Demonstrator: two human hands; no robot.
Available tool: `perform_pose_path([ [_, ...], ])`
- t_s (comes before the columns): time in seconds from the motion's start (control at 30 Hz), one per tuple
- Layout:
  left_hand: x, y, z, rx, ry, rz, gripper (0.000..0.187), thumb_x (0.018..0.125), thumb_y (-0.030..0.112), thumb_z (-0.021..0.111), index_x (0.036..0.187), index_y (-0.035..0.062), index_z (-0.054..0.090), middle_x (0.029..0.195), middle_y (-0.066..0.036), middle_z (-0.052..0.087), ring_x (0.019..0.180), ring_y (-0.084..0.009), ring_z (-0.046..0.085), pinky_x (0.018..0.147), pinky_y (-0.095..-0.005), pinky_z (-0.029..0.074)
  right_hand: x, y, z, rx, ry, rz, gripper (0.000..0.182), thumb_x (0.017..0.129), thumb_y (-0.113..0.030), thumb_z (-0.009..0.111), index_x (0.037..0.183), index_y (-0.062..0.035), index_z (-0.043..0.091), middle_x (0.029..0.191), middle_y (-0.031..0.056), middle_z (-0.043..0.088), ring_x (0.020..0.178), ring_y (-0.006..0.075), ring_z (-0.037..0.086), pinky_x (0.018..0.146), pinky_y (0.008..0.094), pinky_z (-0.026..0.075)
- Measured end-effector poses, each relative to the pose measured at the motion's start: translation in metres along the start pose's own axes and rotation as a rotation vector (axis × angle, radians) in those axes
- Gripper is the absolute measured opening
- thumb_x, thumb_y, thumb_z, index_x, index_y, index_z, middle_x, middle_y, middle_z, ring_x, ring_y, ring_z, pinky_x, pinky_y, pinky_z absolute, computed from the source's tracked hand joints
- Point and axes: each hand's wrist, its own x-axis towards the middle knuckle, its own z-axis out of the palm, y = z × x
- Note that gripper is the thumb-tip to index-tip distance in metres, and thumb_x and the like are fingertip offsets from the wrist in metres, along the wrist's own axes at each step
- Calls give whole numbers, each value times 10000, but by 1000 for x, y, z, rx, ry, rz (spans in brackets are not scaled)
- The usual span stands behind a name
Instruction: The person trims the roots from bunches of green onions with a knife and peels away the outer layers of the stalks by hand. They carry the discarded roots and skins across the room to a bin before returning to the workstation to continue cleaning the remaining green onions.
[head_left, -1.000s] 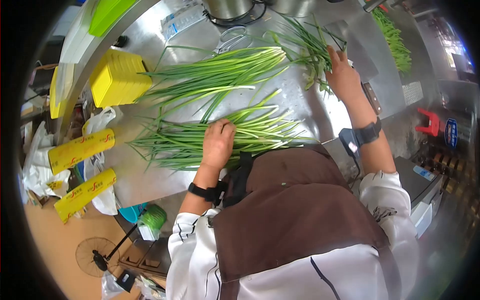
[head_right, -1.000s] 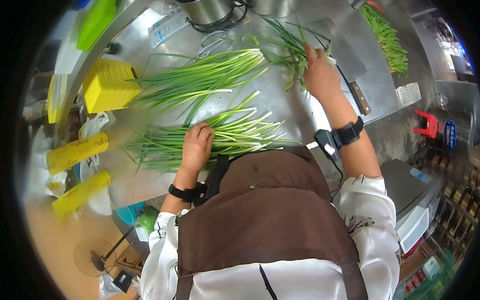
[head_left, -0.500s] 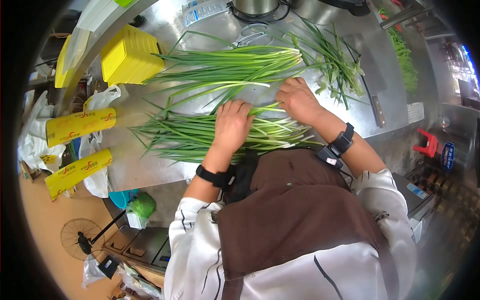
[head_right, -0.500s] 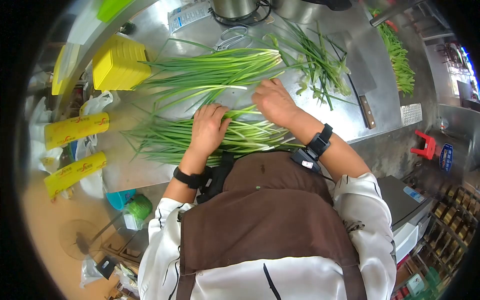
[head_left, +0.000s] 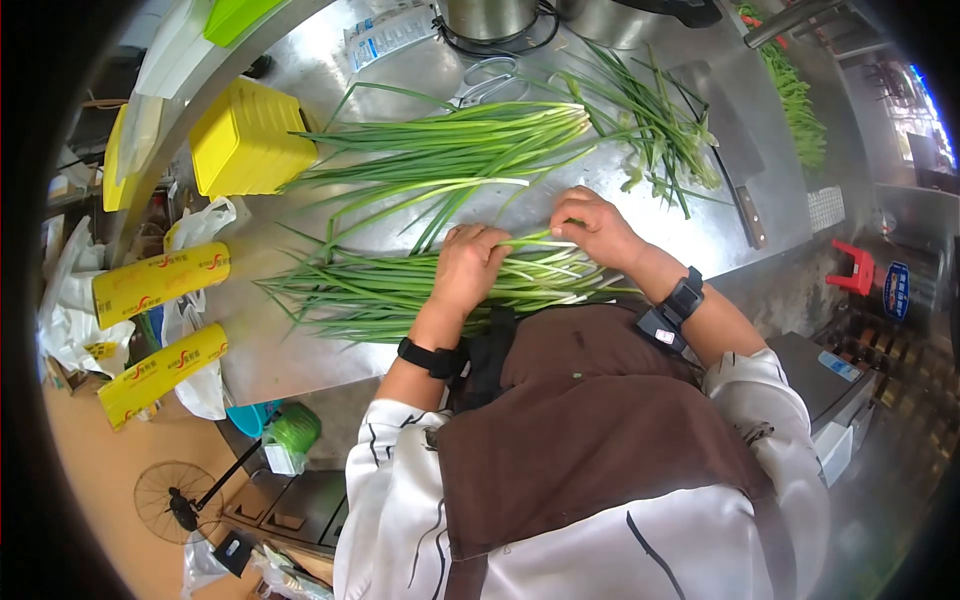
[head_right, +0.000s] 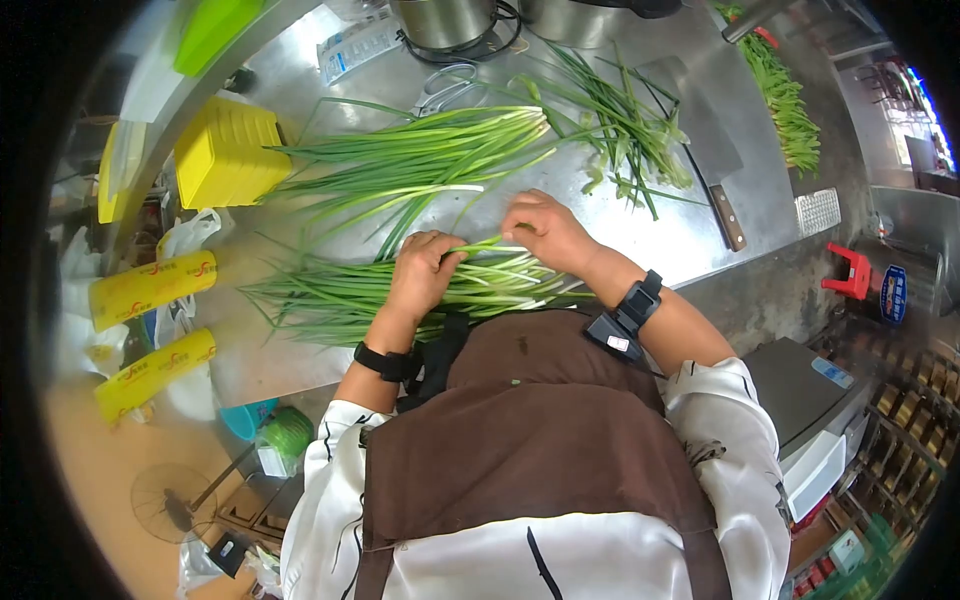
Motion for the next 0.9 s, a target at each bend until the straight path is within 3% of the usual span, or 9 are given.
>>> perform_pose_path([
  [0.1,-5,-11,4,-6,27,-19,120,820,114,722,932,76,708,870,-92,663,877,-321,610,824,-407,459,-4,7,-9,205,70,159,30,879,-54,660,863,-37,641,869,69,587,902,243,574,833,343,463],
  [0.2,-4,-11,2,-19,24,4,117,819,108,721,931,74,708,870,-96,662,870,-325,609,837,-410,459,-6,10,-31,90,113,244,6,897,-38,649,897,-32,646,902,69,591,878,212,573,805,313,468],
  [0.33,-7,-17,5,74,-21,38,141,803,88,725,941,69,705,899,-94,664,899,-316,606,863,-420,452,-6,25,-60,92,442,338,44,892,-31,654,936,-25,656,934,83,605,891,205,593,791,301,482],
  [0.4,-8,-15,3,92,-31,68,157,798,61,715,953,66,695,925,-92,664,919,-312,603,874,-425,448,-2,28,-75,-239,379,253,97,877,-118,681,932,-38,671,976,82,637,939,247,605,831,360,473],
  [0.47,5,9,-11,63,112,108,184,798,32,695,978,68,684,951,-90,663,942,-310,601,878,-426,445,3,21,-77,-678,250,70,149,861,-178,699,935,-49,684,1004,83,649,961,272,603,845,394,462],
  [0.5,12,16,-16,49,185,129,199,797,17,686,990,68,679,964,-89,662,954,-310,600,880,-426,444,7,12,-70,-712,219,20,196,816,-224,705,921,-58,692,1034,90,654,984,296,596,846,427,450],
  [0.6,29,2,-18,113,268,139,242,786,5,649,1016,78,671,1010,-78,648,980,-322,585,941,-421,421,25,36,-35,-685,174,-185,199,775,-143,705,955,-58,714,989,83,648,953,286,611,818,403,465],
  [0.73,53,0,-5,107,150,151,240,823,7,643,1050,74,684,1061,-102,676,991,-316,616,893,-417,478,48,39,-13,-708,69,-179,180,780,-85,631,945,-64,698,970,80,637,921,292,624,799,402,486],
  [0.9,63,5,12,271,116,160,222,793,87,713,1015,88,701,1072,-42,669,956,-278,617,847,-401,489,31,11,-11,-493,-13,-122,151,799,-45,601,946,-58,630,932,97,620,844,318,631,762,411,517],
])
